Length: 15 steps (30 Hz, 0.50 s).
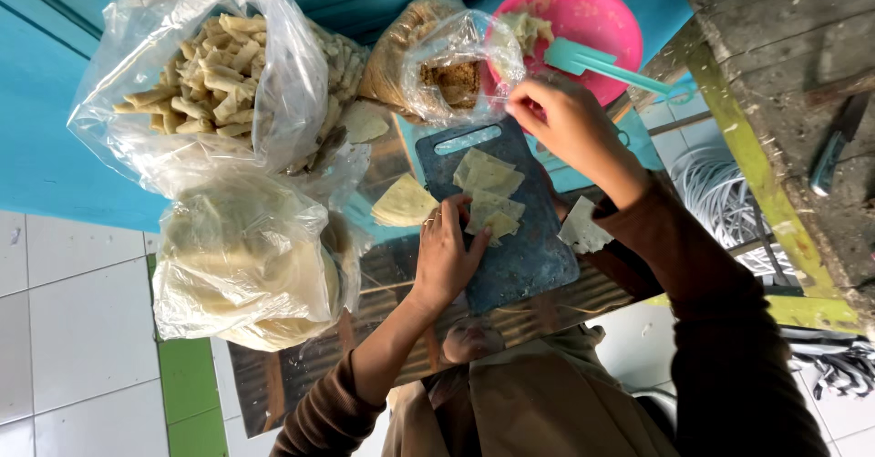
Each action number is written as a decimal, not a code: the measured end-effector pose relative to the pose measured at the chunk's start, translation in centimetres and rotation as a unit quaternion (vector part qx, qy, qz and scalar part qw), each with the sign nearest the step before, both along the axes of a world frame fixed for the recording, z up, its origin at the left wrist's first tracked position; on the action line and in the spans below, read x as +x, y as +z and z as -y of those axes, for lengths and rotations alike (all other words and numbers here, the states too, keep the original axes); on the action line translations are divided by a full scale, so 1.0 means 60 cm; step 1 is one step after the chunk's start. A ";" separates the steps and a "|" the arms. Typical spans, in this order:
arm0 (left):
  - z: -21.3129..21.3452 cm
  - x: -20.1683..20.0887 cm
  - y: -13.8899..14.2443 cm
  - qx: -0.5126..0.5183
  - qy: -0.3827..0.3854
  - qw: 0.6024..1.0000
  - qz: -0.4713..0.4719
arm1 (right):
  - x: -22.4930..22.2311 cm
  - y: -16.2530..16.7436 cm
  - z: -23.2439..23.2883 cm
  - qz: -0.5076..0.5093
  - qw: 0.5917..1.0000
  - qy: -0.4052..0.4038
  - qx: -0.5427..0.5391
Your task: The person folds and shapes thin dough sheets by hand on a small cutting board, pressing and creasing them into folded pieces. They take brown filling from a plastic bag, arrange the folded pieces in a fan on the board, and use a plastic scraper to lift and reposition the stack of folded wrappers.
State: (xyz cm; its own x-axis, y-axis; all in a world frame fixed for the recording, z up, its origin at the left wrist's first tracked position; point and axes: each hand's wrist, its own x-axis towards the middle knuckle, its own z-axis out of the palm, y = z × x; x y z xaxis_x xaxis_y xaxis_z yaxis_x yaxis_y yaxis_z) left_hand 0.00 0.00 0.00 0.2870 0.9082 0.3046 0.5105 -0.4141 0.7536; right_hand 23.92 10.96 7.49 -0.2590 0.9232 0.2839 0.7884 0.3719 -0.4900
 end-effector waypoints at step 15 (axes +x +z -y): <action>0.004 -0.003 0.013 0.011 0.002 0.999 -0.030 | -0.042 -0.075 -0.024 0.087 0.978 -0.060 0.180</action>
State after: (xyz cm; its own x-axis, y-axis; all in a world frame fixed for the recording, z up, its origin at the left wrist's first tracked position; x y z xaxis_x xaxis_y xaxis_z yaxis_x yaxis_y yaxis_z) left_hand -0.16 -0.22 0.79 0.3025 0.9022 0.3073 0.5562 -0.4289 0.7118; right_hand 21.40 12.37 2.97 -0.2289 0.7986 0.5566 0.8966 0.3956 -0.1989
